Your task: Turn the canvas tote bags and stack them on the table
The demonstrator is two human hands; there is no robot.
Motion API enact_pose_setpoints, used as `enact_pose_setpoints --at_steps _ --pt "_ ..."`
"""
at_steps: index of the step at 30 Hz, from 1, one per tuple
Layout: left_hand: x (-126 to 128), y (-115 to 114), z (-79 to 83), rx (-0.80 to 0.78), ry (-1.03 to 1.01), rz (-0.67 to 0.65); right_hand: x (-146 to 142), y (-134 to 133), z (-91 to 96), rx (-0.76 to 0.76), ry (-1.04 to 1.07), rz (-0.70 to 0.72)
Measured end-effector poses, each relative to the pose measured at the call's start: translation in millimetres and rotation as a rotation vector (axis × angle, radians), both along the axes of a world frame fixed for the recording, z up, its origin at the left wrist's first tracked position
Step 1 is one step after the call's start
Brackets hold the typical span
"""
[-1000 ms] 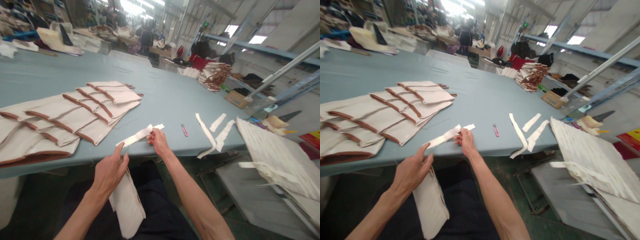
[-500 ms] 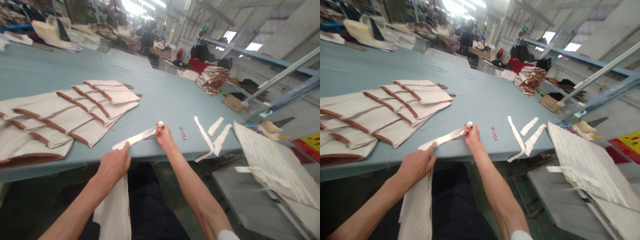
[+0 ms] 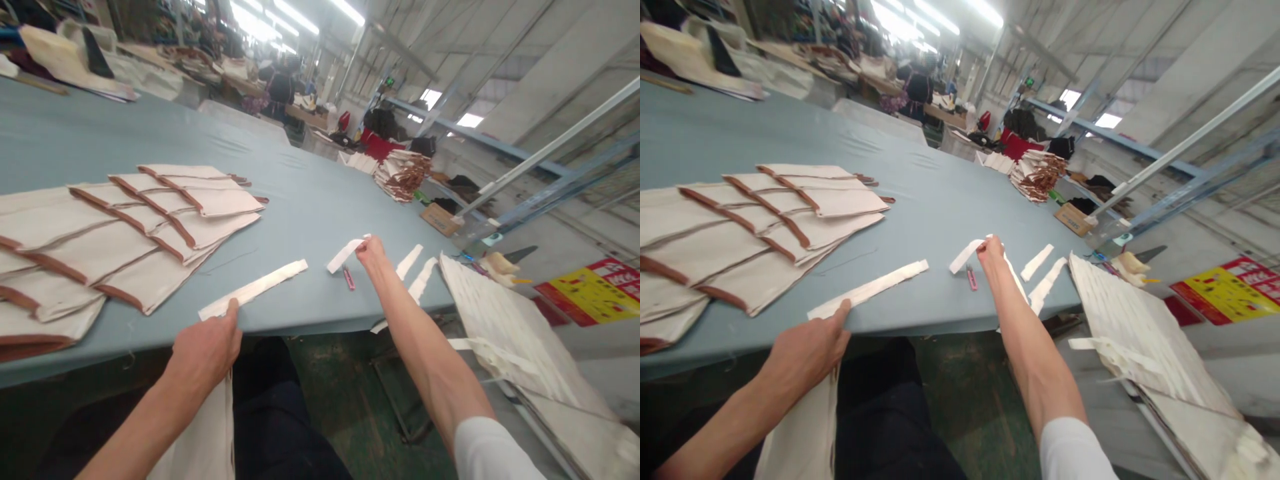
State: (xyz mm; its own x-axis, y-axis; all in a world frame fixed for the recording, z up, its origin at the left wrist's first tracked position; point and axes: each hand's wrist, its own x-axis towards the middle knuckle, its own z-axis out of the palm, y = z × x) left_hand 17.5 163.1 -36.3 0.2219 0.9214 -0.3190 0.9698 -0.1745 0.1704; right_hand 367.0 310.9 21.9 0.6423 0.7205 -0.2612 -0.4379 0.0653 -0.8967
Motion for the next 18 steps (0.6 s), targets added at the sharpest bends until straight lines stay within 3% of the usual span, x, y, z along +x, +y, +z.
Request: enact_pose_setpoints --at_steps 4,7,12,18 --pt "-4 2 -7.6 0.025 -0.045 0.037 9 -18 23.7 -0.035 0.037 0.013" --pt "-13 1 -15.4 0.063 -0.124 0.084 -9 -41 33.7 -0.046 0.085 0.097" --pt "-28 -11 -25.5 0.115 -0.345 0.161 -80 -96 44.7 -0.066 0.219 0.416" --pt "-28 -43 -26.6 0.196 -0.687 0.254 -168 -161 72.4 -0.001 0.362 0.785"
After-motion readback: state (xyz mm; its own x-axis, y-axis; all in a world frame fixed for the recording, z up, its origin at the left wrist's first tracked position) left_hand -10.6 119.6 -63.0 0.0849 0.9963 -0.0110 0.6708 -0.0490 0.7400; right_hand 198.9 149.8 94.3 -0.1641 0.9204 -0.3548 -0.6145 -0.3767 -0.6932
